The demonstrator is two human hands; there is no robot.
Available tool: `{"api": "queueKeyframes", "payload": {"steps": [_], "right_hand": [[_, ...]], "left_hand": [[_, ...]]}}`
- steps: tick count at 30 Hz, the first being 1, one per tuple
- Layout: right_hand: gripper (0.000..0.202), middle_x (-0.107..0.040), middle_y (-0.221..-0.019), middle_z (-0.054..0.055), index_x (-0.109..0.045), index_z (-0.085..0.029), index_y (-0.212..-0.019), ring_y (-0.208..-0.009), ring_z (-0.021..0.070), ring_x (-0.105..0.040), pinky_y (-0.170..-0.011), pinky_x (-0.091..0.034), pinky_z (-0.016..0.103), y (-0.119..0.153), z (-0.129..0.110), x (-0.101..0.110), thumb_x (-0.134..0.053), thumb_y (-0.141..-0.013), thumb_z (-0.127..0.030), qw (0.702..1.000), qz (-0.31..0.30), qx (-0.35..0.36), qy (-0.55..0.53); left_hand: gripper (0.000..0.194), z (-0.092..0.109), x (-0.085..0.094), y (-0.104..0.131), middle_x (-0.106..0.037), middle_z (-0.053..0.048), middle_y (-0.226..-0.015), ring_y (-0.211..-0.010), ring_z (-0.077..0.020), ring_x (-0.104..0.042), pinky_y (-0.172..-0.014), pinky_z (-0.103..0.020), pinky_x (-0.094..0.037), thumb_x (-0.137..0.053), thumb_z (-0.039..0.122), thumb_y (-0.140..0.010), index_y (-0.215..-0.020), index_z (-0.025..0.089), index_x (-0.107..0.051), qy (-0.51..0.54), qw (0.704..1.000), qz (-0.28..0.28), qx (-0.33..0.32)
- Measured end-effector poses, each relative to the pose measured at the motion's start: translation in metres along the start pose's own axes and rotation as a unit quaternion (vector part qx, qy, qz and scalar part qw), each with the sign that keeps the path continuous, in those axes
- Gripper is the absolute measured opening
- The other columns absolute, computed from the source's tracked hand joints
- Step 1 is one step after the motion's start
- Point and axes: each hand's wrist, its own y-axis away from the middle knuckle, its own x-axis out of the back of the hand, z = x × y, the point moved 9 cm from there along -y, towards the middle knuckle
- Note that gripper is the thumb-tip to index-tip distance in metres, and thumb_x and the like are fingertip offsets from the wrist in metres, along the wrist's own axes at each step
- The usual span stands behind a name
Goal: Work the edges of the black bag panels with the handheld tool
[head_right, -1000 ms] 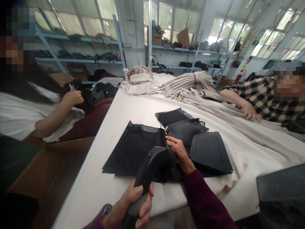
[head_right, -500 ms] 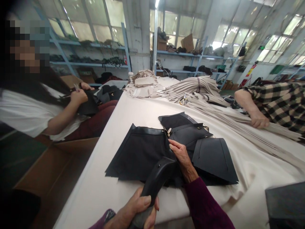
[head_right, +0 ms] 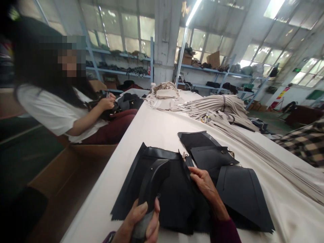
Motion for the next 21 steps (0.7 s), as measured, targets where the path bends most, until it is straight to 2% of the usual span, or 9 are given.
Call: {"api": "queueKeyframes", "payload": {"steps": [2, 5, 7, 12, 14, 16, 18, 21], "right_hand": [[0.027, -0.067, -0.078, 0.004, -0.067, -0.015, -0.088, -0.074, 0.0209, -0.06, -0.065, -0.043, 0.028, -0.008, -0.006, -0.007, -0.051, -0.077, -0.034, 0.991, -0.005, 0.031, 0.132], [0.026, -0.058, -0.059, 0.002, -0.061, -0.016, -0.079, -0.056, 0.017, -0.051, -0.053, -0.034, 0.028, -0.02, -0.016, -0.023, -0.05, -0.079, -0.04, 0.948, 0.019, 0.068, 0.311], [0.021, -0.055, -0.057, 0.001, -0.056, -0.017, -0.078, -0.053, 0.0158, -0.048, -0.052, -0.031, 0.027, -0.03, -0.016, -0.033, -0.052, -0.077, -0.038, 0.931, 0.044, 0.071, 0.355], [0.01, -0.056, -0.062, 0.004, -0.054, -0.016, -0.072, -0.059, 0.0168, -0.049, -0.057, -0.031, 0.028, -0.059, 0.0, -0.042, -0.055, -0.068, -0.025, 0.958, 0.066, 0.028, 0.279], [0.008, -0.058, -0.064, 0.004, -0.056, -0.015, -0.07, -0.062, 0.0179, -0.052, -0.057, -0.034, 0.027, -0.067, 0.002, -0.04, -0.053, -0.066, -0.022, 0.967, 0.046, 0.018, 0.252], [0.014, -0.061, -0.066, 0.004, -0.06, -0.015, -0.073, -0.064, 0.0185, -0.055, -0.057, -0.038, 0.027, -0.066, 0.001, -0.035, -0.048, -0.067, -0.022, 0.975, 0.013, 0.009, 0.22], [0.026, -0.064, -0.07, 0.002, -0.063, -0.015, -0.086, -0.065, 0.0188, -0.059, -0.057, -0.042, 0.027, -0.059, 0.002, -0.03, -0.044, -0.07, -0.024, 0.988, -0.021, -0.004, 0.155], [0.042, -0.068, -0.078, 0.0, -0.057, -0.02, -0.113, -0.07, 0.0186, -0.063, -0.067, -0.047, 0.029, -0.044, 0.007, -0.024, -0.048, -0.073, -0.025, 0.998, -0.049, -0.025, -0.041]], "left_hand": [[0.028, -0.003, 0.004, 0.0, -0.051, 0.003, -0.051, -0.04, -0.0098, -0.045, -0.043, -0.023, -0.034, -0.056, 0.047, -0.078, -0.085, 0.02, -0.053, -0.002, 1.0, 0.014, -0.007], [0.03, -0.006, 0.008, 0.0, -0.051, 0.003, -0.05, -0.041, -0.0102, -0.047, -0.043, -0.023, -0.034, -0.057, 0.047, -0.077, -0.084, 0.019, -0.053, -0.007, 1.0, 0.023, -0.016], [0.032, -0.007, 0.01, 0.0, -0.051, 0.003, -0.05, -0.041, -0.0104, -0.047, -0.044, -0.023, -0.035, -0.058, 0.048, -0.076, -0.085, 0.018, -0.053, -0.008, 1.0, 0.023, -0.017], [0.028, -0.007, 0.013, -0.006, -0.053, 0.002, -0.05, -0.039, -0.0098, -0.048, -0.044, -0.022, -0.035, -0.054, 0.043, -0.082, -0.085, 0.015, -0.054, 0.017, 0.999, -0.017, -0.033], [0.026, -0.007, 0.015, -0.009, -0.054, 0.001, -0.05, -0.037, -0.009, -0.047, -0.045, -0.022, -0.035, -0.052, 0.04, -0.084, -0.085, 0.014, -0.054, 0.026, 0.998, -0.034, -0.047], [0.025, -0.007, 0.016, -0.01, -0.054, 0.001, -0.049, -0.036, -0.0092, -0.047, -0.045, -0.022, -0.035, -0.051, 0.039, -0.085, -0.085, 0.015, -0.053, 0.03, 0.997, -0.038, -0.06], [0.025, -0.006, 0.016, -0.01, -0.053, 0.002, -0.05, -0.037, -0.0099, -0.049, -0.044, -0.022, -0.035, -0.051, 0.04, -0.085, -0.085, 0.015, -0.053, 0.027, 0.997, -0.032, -0.064], [0.028, -0.004, 0.013, -0.007, -0.052, 0.002, -0.051, -0.039, -0.0098, -0.049, -0.045, -0.022, -0.035, -0.053, 0.043, -0.083, -0.085, 0.015, -0.054, 0.015, 0.998, -0.018, -0.052]]}}
